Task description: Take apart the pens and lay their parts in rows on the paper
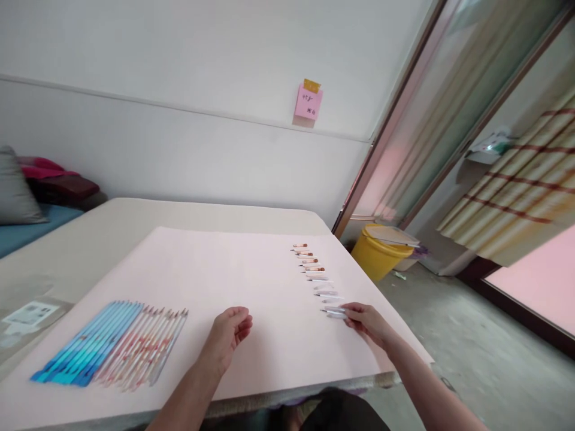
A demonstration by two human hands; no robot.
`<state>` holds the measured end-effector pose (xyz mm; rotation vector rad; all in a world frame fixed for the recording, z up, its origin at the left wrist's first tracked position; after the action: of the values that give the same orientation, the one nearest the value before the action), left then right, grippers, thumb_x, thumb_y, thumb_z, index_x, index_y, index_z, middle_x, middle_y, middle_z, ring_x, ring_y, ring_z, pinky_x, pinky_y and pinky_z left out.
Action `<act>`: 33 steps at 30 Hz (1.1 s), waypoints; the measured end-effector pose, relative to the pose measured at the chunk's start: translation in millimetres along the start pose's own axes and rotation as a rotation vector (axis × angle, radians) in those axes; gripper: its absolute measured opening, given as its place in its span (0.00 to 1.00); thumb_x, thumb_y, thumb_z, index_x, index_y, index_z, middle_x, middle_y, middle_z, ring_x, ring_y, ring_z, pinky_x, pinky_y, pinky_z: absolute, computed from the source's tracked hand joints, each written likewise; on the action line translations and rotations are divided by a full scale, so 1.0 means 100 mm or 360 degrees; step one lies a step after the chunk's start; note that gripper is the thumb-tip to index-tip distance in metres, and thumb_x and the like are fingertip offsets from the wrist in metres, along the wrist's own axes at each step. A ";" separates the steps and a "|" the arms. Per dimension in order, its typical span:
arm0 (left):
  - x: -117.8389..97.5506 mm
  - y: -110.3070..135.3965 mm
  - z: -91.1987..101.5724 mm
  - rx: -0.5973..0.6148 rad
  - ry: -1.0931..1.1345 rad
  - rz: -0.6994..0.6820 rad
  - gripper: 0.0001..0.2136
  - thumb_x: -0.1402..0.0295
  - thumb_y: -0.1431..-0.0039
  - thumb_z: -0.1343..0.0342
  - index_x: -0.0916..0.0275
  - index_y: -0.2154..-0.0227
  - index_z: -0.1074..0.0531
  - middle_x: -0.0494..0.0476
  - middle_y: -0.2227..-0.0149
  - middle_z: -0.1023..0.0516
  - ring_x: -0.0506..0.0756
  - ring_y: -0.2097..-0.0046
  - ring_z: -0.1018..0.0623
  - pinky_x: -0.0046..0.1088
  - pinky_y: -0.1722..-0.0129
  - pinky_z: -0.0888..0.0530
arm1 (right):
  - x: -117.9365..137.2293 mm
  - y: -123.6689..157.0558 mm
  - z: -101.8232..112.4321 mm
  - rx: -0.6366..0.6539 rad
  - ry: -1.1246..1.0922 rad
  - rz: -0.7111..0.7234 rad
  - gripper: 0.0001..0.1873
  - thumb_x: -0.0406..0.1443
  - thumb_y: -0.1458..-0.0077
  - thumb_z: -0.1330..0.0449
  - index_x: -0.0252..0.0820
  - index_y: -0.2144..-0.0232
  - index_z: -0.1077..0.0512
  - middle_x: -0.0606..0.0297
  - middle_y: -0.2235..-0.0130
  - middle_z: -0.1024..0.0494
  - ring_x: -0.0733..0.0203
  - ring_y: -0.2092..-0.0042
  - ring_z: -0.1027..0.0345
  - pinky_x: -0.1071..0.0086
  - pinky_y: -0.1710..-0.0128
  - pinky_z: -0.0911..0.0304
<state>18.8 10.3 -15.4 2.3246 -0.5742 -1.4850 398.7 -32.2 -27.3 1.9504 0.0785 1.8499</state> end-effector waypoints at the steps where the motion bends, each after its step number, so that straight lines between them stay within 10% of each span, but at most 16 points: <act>1: 0.00 0.00 0.00 -0.0001 0.0003 0.0002 0.11 0.67 0.55 0.37 0.66 0.70 0.29 0.59 0.70 0.24 0.48 0.71 0.25 0.22 0.70 0.28 | 0.01 -0.03 0.01 0.0001 0.0049 0.0018 0.14 0.35 0.65 0.33 0.35 0.72 0.24 0.62 0.81 0.30 0.64 0.79 0.40 0.68 0.78 0.48; 8: -0.01 -0.04 0.02 -0.0026 0.0012 0.0027 0.10 0.68 0.56 0.37 0.66 0.70 0.29 0.59 0.70 0.24 0.49 0.71 0.25 0.23 0.71 0.27 | 0.02 -0.20 0.13 -0.0122 0.0929 0.0300 0.18 0.37 0.63 0.38 0.37 0.65 0.25 0.65 0.76 0.27 0.63 0.75 0.37 0.68 0.73 0.42; 22: -0.04 0.01 0.04 0.0054 -0.0030 0.0047 0.11 0.66 0.54 0.38 0.65 0.69 0.31 0.57 0.69 0.24 0.47 0.70 0.26 0.22 0.70 0.29 | 0.08 -0.02 0.13 -0.0517 0.1296 0.0613 0.18 0.39 0.57 0.45 0.39 0.63 0.27 0.54 0.60 0.23 0.52 0.58 0.30 0.60 0.57 0.37; 26: -0.03 0.02 0.02 0.0092 -0.0053 0.0049 0.11 0.65 0.54 0.39 0.65 0.69 0.31 0.57 0.69 0.25 0.47 0.70 0.26 0.22 0.69 0.30 | 0.20 0.15 -0.46 -0.0398 0.1301 0.0772 0.15 0.40 0.52 0.47 0.40 0.64 0.27 0.56 0.61 0.23 0.53 0.60 0.29 0.61 0.59 0.35; 33: -0.05 0.03 0.07 0.0083 -0.0060 0.0031 0.11 0.65 0.55 0.39 0.64 0.70 0.31 0.56 0.71 0.25 0.48 0.70 0.26 0.23 0.69 0.31 | 0.45 0.55 -2.21 0.0299 0.1114 0.1169 0.11 0.34 0.48 0.46 0.42 0.62 0.28 0.61 0.59 0.24 0.59 0.60 0.31 0.65 0.59 0.36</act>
<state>9.8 9.5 -12.5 2.3277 -0.6513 -1.5254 176.6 -5.1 34.1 1.4260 -0.2994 3.0374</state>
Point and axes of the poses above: each hand's wrist, its own y-axis away from the middle knuckle, its own z-axis out of the back of the hand, x = y × z, the point moved 3 cm from there along -y, towards the middle knuckle
